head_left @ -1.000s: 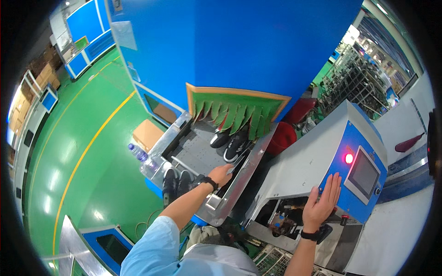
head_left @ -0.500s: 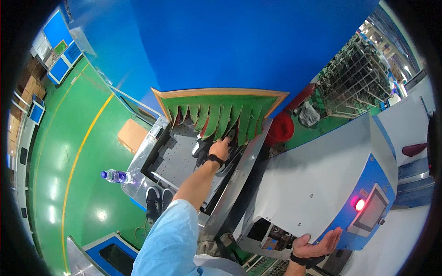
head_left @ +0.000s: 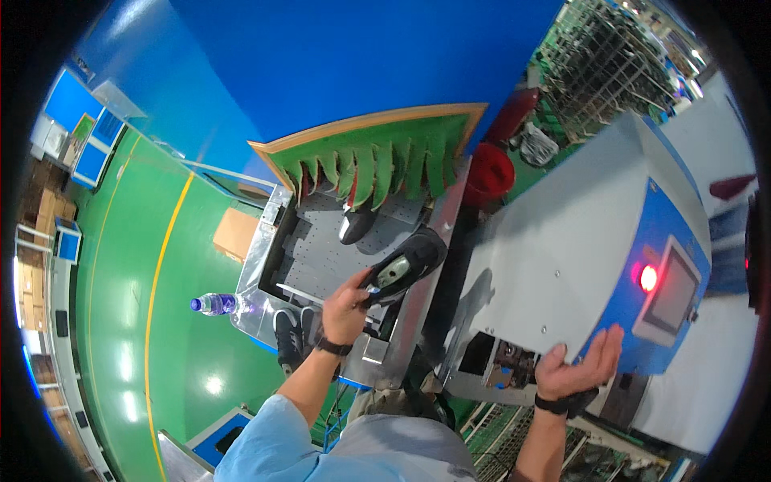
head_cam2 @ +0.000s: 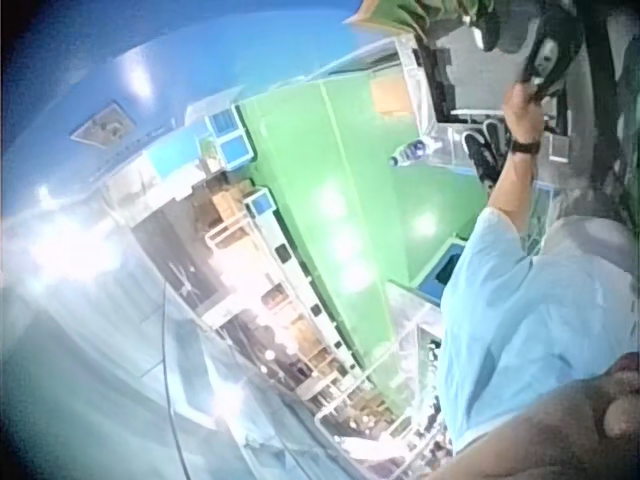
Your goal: Operate a shoe-lasting machine to shape the upper around a shoe last.
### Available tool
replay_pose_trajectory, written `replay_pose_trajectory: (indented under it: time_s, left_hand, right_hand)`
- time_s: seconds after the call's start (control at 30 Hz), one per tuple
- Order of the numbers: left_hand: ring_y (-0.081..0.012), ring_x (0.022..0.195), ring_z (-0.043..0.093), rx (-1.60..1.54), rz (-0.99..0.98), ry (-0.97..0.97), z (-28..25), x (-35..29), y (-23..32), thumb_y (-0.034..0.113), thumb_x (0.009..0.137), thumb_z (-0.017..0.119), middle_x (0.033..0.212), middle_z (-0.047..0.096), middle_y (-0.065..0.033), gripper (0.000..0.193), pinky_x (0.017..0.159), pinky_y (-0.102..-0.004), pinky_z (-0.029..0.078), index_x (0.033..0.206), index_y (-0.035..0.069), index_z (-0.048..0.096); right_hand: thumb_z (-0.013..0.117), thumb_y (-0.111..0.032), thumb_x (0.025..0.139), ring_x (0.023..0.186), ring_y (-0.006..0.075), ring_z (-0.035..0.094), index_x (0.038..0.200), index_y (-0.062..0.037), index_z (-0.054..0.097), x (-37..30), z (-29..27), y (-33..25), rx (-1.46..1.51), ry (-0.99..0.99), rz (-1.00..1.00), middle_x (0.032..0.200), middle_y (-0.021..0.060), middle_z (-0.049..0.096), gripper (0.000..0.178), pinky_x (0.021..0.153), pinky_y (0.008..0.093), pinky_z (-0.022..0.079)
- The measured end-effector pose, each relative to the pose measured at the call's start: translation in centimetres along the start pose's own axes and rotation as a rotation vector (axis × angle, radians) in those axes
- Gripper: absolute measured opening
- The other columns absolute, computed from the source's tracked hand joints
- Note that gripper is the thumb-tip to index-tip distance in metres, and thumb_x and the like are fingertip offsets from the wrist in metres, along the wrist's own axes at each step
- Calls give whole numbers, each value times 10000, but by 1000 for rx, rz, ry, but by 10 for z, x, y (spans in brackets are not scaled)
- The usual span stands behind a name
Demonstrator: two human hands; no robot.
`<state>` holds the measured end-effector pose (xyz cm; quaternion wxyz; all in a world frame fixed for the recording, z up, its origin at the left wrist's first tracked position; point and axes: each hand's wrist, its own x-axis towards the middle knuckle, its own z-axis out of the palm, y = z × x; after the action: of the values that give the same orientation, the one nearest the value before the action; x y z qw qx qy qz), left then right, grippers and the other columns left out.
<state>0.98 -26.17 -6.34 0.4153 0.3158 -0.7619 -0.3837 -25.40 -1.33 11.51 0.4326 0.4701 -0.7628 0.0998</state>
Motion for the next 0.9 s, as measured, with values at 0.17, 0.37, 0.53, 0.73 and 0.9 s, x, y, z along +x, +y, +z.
replay_pose_trajectory:
  time_s: [0.17,0.37,0.53,0.73,0.9]
  left_hand:
    - [-344,1046,705,-160,24,-60,-16,-47,53,-170,698,681,1222,676,-230,315,844,-341,561,909,40,580]
    - [-356,1077,690,-111,170,-155,-17,-100,88,-177,735,646,1262,644,-263,305,889,-348,551,943,35,579]
    - [-395,1164,623,45,-9,-347,9,-178,31,-125,765,600,1292,616,-258,289,986,-380,494,1017,17,599]
    - [-455,1284,522,308,198,-458,43,-228,28,-43,699,648,1347,567,-257,222,1025,-471,490,880,32,542]
    - [-464,1240,556,372,212,-379,37,-236,20,-61,712,644,1341,565,-281,231,1005,-466,513,910,30,569]
  right_hand:
    - [575,-376,952,1331,418,451,1393,25,474,11,-13,-12,111,-78,109,1427,235,491,604,1101,527,320]
    - [657,-126,877,1388,403,421,1364,7,543,-29,-61,-7,509,-180,212,1483,203,472,518,1144,519,321]
    - [685,-110,899,1112,371,644,1235,-20,653,-157,-108,-6,856,-585,512,1229,182,662,350,932,423,530]
    - [656,-161,941,919,235,720,1190,16,667,-304,-164,0,918,-1006,840,1023,164,735,306,785,327,545]
    - [656,-139,926,963,273,717,1225,-1,651,-350,-171,11,913,-1106,935,1071,185,723,330,824,343,546]
